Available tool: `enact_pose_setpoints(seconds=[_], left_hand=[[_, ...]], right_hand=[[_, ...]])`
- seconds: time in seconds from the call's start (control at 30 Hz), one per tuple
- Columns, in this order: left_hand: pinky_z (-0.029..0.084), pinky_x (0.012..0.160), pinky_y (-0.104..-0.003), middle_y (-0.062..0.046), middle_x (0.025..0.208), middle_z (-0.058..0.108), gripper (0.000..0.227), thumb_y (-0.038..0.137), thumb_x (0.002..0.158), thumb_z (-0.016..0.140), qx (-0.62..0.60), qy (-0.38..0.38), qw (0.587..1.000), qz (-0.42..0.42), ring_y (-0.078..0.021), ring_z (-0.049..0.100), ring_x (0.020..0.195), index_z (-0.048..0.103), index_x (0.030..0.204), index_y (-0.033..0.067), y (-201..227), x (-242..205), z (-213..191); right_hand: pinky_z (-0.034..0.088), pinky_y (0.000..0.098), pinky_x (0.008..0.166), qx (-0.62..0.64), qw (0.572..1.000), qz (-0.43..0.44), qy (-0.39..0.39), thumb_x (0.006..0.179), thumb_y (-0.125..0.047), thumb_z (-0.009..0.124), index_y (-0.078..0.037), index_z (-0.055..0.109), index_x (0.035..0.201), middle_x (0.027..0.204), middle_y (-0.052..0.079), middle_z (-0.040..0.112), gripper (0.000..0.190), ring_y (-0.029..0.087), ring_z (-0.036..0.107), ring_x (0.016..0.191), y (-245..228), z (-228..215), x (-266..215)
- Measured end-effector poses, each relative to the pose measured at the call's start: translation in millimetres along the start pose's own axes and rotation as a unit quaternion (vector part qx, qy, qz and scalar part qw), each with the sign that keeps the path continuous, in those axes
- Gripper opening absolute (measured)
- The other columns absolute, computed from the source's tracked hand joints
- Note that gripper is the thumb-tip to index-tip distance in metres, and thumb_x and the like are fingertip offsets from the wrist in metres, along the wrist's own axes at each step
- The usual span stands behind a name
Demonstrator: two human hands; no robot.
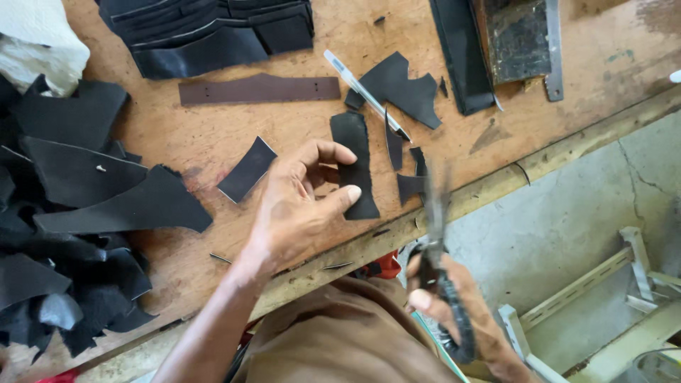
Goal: The person uses a white marker to trace a pattern onto a piece of black leather, then uses shears to cut along the marked lines. They trim the edges, compare the cut piece to a template, and stack the finished pieces on the table.
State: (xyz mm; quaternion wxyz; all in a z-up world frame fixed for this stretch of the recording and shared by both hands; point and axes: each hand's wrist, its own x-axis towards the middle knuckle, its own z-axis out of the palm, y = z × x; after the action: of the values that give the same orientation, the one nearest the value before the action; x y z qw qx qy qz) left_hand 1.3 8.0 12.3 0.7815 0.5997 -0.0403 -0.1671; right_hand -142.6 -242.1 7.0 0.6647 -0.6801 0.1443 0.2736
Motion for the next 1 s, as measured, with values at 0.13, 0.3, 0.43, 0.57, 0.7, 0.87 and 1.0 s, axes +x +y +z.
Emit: enact_pose_setpoints(seconds=[0.13, 0.3, 0.43, 0.57, 0.7, 0.87, 1.0], left_hand=[[0.056, 0.081, -0.019, 0.001, 0.1, 0.07, 0.032, -0.001, 0.091, 0.072, -0.024, 0.039, 0.994, -0.099, -0.0054, 0.065, 0.09, 0.071, 0.122, 0.001, -8, -13, 14], [0.054, 0.075, -0.02, -0.002, 0.099, 0.069, 0.045, -0.002, 0.091, 0.074, -0.058, 0.026, 0.991, -0.117, -0.0058, 0.061, 0.086, 0.068, 0.135, 0.0024, -8, -22, 28], [0.059, 0.085, -0.022, -0.005, 0.104, 0.072, 0.046, -0.007, 0.09, 0.071, -0.087, 0.017, 0.992, -0.092, -0.0075, 0.066, 0.094, 0.062, 0.135, -0.0022, -12, -18, 30], [0.061, 0.086, -0.024, -0.008, 0.107, 0.074, 0.05, -0.008, 0.089, 0.07, -0.095, 0.019, 0.99, -0.101, -0.009, 0.069, 0.096, 0.06, 0.137, -0.0029, -15, -17, 30], [0.06, 0.086, -0.024, -0.009, 0.108, 0.075, 0.05, -0.007, 0.089, 0.07, -0.074, 0.015, 0.992, -0.099, -0.0092, 0.069, 0.097, 0.059, 0.138, -0.0021, -14, -17, 31], [0.06, 0.09, -0.024, -0.009, 0.11, 0.076, 0.05, -0.007, 0.09, 0.071, -0.057, 0.015, 0.995, -0.082, -0.0097, 0.07, 0.099, 0.06, 0.138, -0.002, -13, -17, 31], [0.062, 0.088, -0.024, -0.009, 0.109, 0.075, 0.051, -0.006, 0.089, 0.071, -0.042, 0.023, 0.994, -0.098, -0.0092, 0.071, 0.097, 0.06, 0.138, 0.0003, -15, -17, 31]], right_hand=[[0.052, 0.0278, 0.071, -0.187, 0.981, -0.042, -0.016, 0.085, -0.034, 0.074, -0.005, 0.061, 0.104, 0.082, 0.004, 0.061, 0.036, 0.014, 0.061, 0.076, -17, 9, 2], [0.046, 0.0291, 0.065, -0.152, 0.988, -0.004, -0.017, 0.084, -0.039, 0.076, -0.005, 0.061, 0.101, 0.08, 0.003, 0.055, 0.041, 0.015, 0.051, 0.073, -36, 18, 5], [0.047, 0.0303, 0.063, -0.161, 0.986, 0.019, -0.026, 0.082, -0.046, 0.075, -0.006, 0.062, 0.104, 0.076, 0.003, 0.056, 0.047, 0.015, 0.053, 0.07, -38, 22, 9], [0.046, 0.0323, 0.062, -0.17, 0.985, 0.026, -0.022, 0.082, -0.05, 0.074, -0.006, 0.063, 0.108, 0.076, 0.004, 0.056, 0.052, 0.015, 0.052, 0.069, -34, 23, 12], [0.049, 0.0324, 0.065, -0.189, 0.982, -0.002, -0.017, 0.085, -0.053, 0.072, -0.003, 0.063, 0.11, 0.077, 0.005, 0.059, 0.057, 0.015, 0.055, 0.07, -32, 23, 13], [0.05, 0.0317, 0.06, -0.177, 0.984, -0.019, -0.011, 0.084, -0.05, 0.068, -0.003, 0.06, 0.131, 0.074, 0.004, 0.064, 0.066, 0.014, 0.058, 0.064, -37, 25, 14], [0.052, 0.0311, 0.056, -0.177, 0.984, 0.004, 0.003, 0.087, -0.039, 0.068, -0.002, 0.065, 0.125, 0.067, 0.004, 0.067, 0.052, 0.014, 0.06, 0.056, -39, 27, 14]])
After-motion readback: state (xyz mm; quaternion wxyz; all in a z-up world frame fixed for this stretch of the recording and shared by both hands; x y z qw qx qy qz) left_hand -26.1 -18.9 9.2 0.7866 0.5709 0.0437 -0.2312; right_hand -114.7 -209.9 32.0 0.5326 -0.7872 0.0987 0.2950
